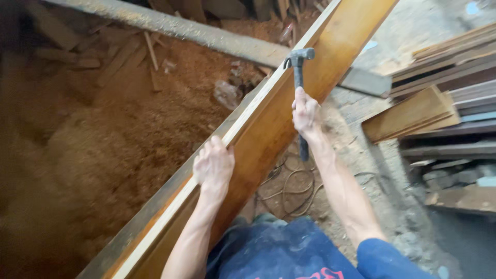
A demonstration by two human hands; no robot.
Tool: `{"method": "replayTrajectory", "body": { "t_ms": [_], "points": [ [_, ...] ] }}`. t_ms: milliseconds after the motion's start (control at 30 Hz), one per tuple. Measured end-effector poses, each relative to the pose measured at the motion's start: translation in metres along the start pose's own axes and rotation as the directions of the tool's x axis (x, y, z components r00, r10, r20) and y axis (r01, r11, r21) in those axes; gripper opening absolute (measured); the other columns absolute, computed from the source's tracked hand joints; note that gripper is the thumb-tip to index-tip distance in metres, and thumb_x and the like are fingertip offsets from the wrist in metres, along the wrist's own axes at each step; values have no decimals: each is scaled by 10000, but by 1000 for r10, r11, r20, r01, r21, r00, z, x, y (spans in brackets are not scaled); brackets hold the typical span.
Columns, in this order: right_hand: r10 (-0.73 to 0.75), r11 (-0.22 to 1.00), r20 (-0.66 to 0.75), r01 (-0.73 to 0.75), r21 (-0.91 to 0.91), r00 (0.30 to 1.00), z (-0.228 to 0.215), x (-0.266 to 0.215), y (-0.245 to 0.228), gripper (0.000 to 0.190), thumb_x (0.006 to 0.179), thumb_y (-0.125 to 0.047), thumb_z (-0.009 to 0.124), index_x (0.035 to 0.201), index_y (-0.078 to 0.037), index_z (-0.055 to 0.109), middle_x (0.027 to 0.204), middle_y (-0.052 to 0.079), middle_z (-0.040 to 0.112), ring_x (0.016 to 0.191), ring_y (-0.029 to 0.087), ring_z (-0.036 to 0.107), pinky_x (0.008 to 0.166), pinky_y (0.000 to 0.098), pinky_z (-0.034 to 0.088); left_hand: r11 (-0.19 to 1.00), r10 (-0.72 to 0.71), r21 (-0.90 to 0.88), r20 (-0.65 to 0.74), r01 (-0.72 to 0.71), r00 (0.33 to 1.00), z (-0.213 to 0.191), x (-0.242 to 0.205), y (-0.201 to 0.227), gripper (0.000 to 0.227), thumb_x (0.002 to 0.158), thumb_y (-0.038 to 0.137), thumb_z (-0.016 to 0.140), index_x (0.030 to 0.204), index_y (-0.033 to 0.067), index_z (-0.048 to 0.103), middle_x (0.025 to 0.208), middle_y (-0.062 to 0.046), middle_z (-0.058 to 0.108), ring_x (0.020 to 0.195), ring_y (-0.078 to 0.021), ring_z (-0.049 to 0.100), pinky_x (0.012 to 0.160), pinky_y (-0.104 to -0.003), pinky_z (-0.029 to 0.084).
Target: The person cuts a plank with a circular saw, marks a line using a try square and pencil, then hammers a thin strip along the plank's edge. The person handles the plank, saw, square, pencil, and hammer during the sequence.
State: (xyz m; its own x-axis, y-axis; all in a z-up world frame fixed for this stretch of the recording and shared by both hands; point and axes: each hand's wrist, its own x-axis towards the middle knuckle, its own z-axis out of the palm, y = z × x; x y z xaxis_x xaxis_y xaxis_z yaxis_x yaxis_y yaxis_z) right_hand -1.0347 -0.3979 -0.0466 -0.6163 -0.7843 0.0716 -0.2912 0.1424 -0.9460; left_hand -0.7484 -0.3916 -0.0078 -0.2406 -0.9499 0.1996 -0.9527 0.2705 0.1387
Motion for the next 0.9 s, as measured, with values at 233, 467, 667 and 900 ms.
{"method": "replayTrajectory", "body": {
  "t_ms": [233,467,667,900],
  "points": [
    [-333,890,10,317,-328,943,-20,39,15,585,1120,-507,354,747,-127,595,589,-38,582,482,86,554,402,265,401,998,-5,59,-9,6,1000,6,5,8,416,821,496,806,817,140,591,772,-63,709,706,-243,734,596,-388,588],
    [-88,974,126,59,217,988,-51,60,19,564,1074,-556,429,730,-120,523,534,-22,479,402,103,477,336,279,363,985,-46,161,-59,55,997,8,-1,17,490,782,587,807,837,143,609,783,-62,723,717,-245,738,605,-395,592],
    [-85,967,125,52,248,988,-68,129,24,567,1064,-577,441,696,-146,468,512,-41,428,389,95,450,339,281,333,973,-121,185,-86,136,989,13,5,18,520,710,615,843,850,163,628,780,-51,729,727,-237,742,642,-398,589],
    [33,913,354,-172,369,934,-83,66,53,485,1094,-507,456,795,-127,494,550,-37,391,402,105,361,363,285,272,987,-124,68,-279,148,952,20,-6,42,315,715,414,840,782,176,646,731,-55,713,662,-244,721,594,-396,581]
  ]
}}
